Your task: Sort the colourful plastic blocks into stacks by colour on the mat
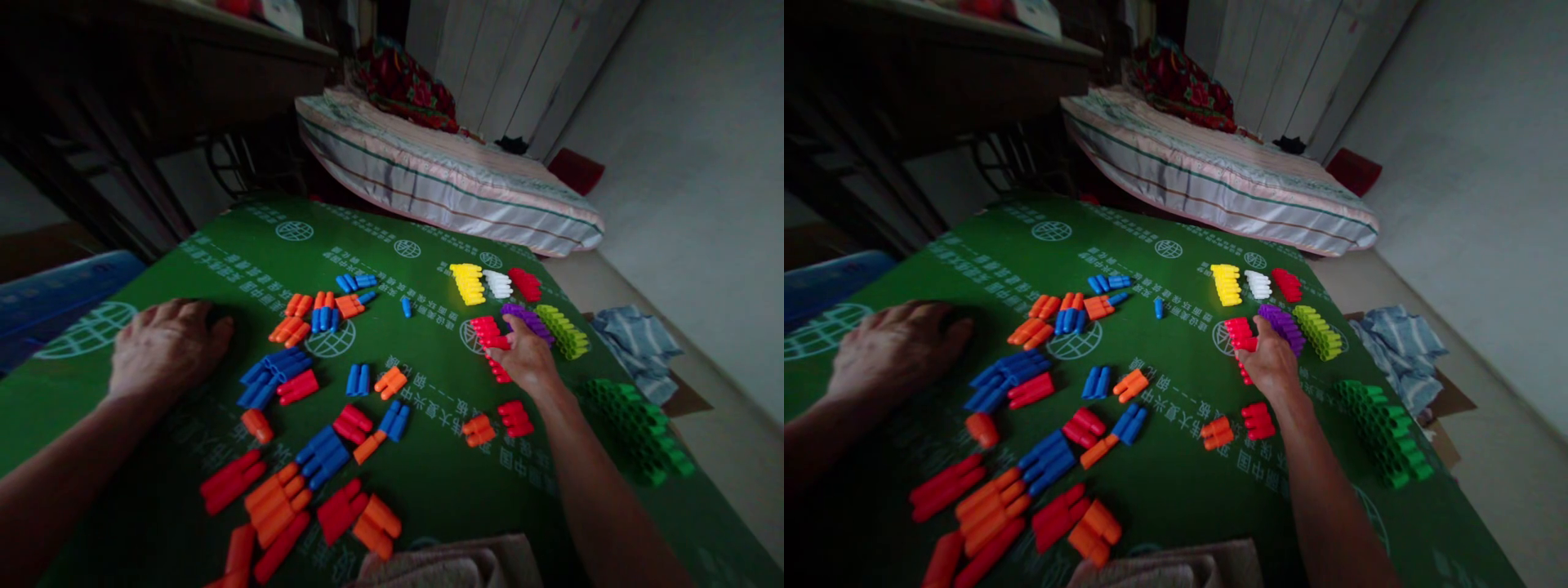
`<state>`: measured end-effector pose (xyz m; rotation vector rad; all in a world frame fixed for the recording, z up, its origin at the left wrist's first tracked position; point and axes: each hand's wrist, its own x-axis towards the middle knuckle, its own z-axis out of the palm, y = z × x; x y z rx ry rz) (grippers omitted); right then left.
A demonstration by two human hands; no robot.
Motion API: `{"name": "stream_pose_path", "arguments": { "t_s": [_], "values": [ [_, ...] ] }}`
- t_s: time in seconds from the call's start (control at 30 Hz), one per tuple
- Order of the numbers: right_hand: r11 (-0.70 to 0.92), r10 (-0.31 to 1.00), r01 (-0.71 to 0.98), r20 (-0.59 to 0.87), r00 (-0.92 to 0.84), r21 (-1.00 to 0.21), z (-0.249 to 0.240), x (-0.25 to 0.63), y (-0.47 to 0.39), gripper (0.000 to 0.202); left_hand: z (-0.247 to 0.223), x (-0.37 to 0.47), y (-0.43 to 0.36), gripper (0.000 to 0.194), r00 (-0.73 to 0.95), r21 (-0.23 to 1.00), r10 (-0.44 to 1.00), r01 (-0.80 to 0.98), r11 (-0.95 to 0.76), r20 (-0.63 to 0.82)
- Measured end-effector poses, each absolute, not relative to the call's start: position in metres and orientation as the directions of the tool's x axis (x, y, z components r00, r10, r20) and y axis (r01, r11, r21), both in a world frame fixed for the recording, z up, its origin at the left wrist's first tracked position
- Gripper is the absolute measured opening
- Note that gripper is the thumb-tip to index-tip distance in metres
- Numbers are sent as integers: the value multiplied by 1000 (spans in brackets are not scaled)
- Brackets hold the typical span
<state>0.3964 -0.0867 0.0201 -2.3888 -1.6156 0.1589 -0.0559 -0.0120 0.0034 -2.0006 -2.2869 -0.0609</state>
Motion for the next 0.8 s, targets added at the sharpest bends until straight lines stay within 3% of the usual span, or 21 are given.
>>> {"name": "stream_pose_path", "arguments": {
  "t_s": [0.57, 0.8],
  "values": [
    [-363, 925, 901, 27, 380, -236, 23, 394, -86, 73, 3, -54, -12, 70, -142, -13, 982, 989, 145, 124],
    [-336, 890, 871, 180, 418, -358, 30, 407, -98, 65, 2, -54, -11, 70, -149, -18, 981, 988, 153, 120]
  ]
}}
